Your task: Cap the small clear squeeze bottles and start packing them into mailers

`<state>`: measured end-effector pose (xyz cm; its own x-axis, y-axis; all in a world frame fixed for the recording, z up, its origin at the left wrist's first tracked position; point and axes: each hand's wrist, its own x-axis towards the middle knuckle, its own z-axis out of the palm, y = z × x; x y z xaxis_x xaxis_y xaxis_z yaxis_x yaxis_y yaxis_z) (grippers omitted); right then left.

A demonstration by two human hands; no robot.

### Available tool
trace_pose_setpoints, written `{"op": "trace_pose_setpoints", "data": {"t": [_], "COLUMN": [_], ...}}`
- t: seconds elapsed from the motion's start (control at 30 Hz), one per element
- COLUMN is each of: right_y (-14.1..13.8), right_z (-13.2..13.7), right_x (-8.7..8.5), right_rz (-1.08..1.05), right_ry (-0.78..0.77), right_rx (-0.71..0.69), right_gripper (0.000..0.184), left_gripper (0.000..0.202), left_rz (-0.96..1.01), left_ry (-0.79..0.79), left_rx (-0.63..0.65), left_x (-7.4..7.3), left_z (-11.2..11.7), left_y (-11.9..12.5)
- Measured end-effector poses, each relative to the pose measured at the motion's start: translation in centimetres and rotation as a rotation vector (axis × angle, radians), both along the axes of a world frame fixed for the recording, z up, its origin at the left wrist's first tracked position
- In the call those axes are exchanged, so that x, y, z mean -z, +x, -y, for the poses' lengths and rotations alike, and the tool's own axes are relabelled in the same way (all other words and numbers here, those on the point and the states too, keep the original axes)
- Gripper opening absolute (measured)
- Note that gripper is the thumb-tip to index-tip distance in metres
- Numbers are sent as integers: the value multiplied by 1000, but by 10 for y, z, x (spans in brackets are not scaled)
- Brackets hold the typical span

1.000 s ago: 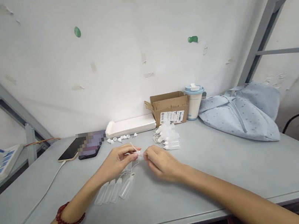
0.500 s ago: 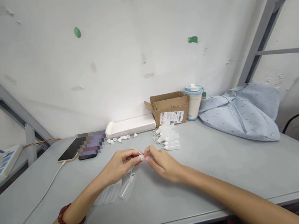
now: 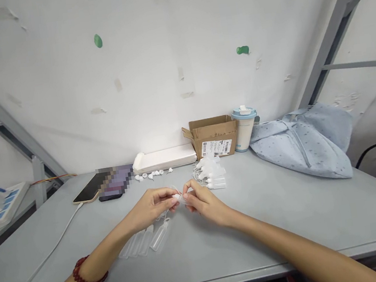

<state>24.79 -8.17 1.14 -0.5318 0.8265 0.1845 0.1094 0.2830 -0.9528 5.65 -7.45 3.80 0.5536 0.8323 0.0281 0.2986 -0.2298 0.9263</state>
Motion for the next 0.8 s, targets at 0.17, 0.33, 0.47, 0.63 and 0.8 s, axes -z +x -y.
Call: {"op": "trace_pose_setpoints", "data": {"t": [0.17,0.33,0.47,0.63,0.8], "right_y": [2,2,1,-1,0], "right_z": [0,2,2,1,-1], "right_x": [2,2,2,-3,-4], "right_rz": [64,128,76,12,-56], "right_ry": [101,141,85,-80,-162], "right_rx": [-15,-23,-36,-21,-27], "right_gripper": [16,14,16,21,23], "left_gripper": [27,35,35,20,20], "left_rz": [-25,-89,-119,-26,2], "left_ry": [-19,-66,-88,-70,-62], "left_rx": [17,39,74,44,4], "left_x": [0,0,1,2,2], "left_z": [-1,-1,0,1,1], "left_y": [0,0,-2,0,2]}}
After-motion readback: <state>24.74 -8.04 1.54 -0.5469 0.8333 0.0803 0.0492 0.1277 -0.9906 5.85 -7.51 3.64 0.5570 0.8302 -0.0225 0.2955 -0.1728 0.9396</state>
